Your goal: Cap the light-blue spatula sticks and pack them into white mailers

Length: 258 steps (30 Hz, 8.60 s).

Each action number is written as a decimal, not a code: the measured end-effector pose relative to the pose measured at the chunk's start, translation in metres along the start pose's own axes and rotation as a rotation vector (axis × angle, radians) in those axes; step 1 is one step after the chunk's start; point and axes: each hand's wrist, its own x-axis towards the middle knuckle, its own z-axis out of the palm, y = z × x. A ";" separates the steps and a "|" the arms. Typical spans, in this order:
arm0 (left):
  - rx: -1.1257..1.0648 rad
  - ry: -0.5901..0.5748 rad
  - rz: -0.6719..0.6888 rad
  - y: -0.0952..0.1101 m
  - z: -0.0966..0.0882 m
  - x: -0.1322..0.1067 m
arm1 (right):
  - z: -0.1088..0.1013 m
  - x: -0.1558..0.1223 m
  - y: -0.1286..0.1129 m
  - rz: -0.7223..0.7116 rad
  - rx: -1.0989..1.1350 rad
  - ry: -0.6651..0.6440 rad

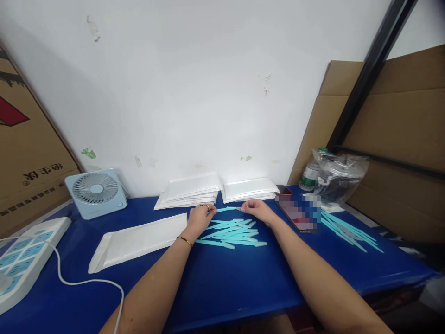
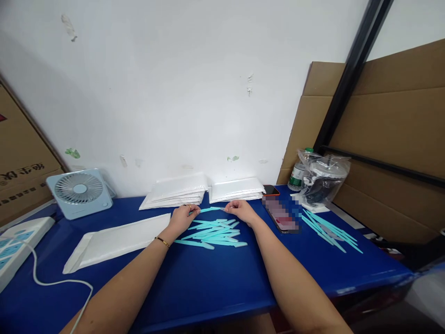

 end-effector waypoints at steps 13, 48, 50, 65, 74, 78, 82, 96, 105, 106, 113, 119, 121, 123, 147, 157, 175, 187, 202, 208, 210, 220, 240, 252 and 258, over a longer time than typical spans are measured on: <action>-0.038 -0.092 0.232 0.010 0.005 -0.015 | 0.001 -0.011 -0.013 -0.223 -0.669 -0.120; -0.060 0.029 0.215 0.006 -0.004 -0.014 | -0.005 -0.024 -0.027 -0.180 -0.245 -0.096; -0.062 -0.021 0.241 0.011 -0.004 -0.015 | -0.002 -0.023 -0.027 -0.169 -0.228 -0.059; -0.006 -0.089 0.174 -0.010 0.005 -0.009 | -0.029 -0.018 -0.013 -0.183 -0.455 -0.207; -0.052 0.046 0.194 0.003 -0.004 -0.013 | -0.024 -0.024 -0.020 -0.165 -0.486 -0.304; -0.100 -0.015 0.283 0.016 -0.009 -0.018 | -0.016 -0.024 -0.023 -0.204 -0.355 -0.275; -0.039 -0.106 0.297 0.020 -0.006 -0.018 | -0.013 -0.022 -0.022 -0.199 -0.315 -0.234; 0.031 -0.071 0.139 0.003 -0.013 -0.015 | -0.034 -0.016 -0.006 -0.116 -0.229 -0.133; -0.027 -0.140 0.245 -0.003 0.002 -0.016 | -0.043 -0.028 -0.020 -0.079 -0.378 -0.344; -0.039 -0.147 0.253 -0.004 0.003 -0.015 | -0.044 -0.030 -0.023 -0.055 -0.398 -0.403; -0.063 -0.071 0.215 0.002 -0.004 -0.017 | -0.043 -0.035 -0.031 -0.055 -0.491 -0.495; -0.067 -0.063 0.241 0.013 -0.009 -0.019 | -0.041 -0.033 -0.024 -0.025 -0.416 -0.424; -0.030 -0.097 0.265 0.015 -0.007 -0.020 | -0.041 -0.033 -0.023 -0.015 -0.442 -0.411; -0.017 -0.114 0.276 0.017 -0.006 -0.020 | -0.040 -0.033 -0.025 -0.020 -0.483 -0.401; 0.051 -0.078 0.155 -0.006 -0.020 -0.013 | -0.028 -0.022 -0.013 -0.159 -0.477 -0.032; 0.058 -0.271 0.274 0.021 -0.015 -0.022 | 0.003 -0.032 -0.030 -0.253 -0.473 -0.305; 0.009 -0.073 0.196 0.018 -0.017 -0.020 | -0.031 -0.037 -0.030 -0.089 -0.568 -0.482; 0.194 -0.091 0.244 0.026 -0.019 -0.019 | -0.018 -0.029 -0.026 -0.168 -0.474 -0.151; 0.117 -0.210 0.180 0.007 -0.007 -0.019 | -0.030 -0.042 -0.038 -0.046 -0.608 -0.578; -0.038 -0.102 0.168 0.006 -0.009 -0.016 | -0.027 -0.042 -0.042 -0.119 -0.500 -0.506; -0.198 -0.003 0.122 0.008 -0.011 -0.017 | -0.025 -0.042 -0.043 -0.141 -0.432 -0.466; -0.051 -0.097 0.291 0.024 -0.013 -0.021 | -0.016 -0.033 -0.031 -0.161 -0.296 -0.254; 0.071 -0.173 0.161 0.012 0.002 -0.023 | -0.020 -0.048 -0.049 -0.099 -0.571 -0.606; -0.035 -0.129 0.338 0.035 -0.016 -0.029 | -0.007 -0.045 -0.047 -0.207 -0.478 -0.351; 0.069 -0.082 0.282 0.027 -0.012 -0.023 | -0.014 -0.037 -0.036 -0.185 -0.462 -0.234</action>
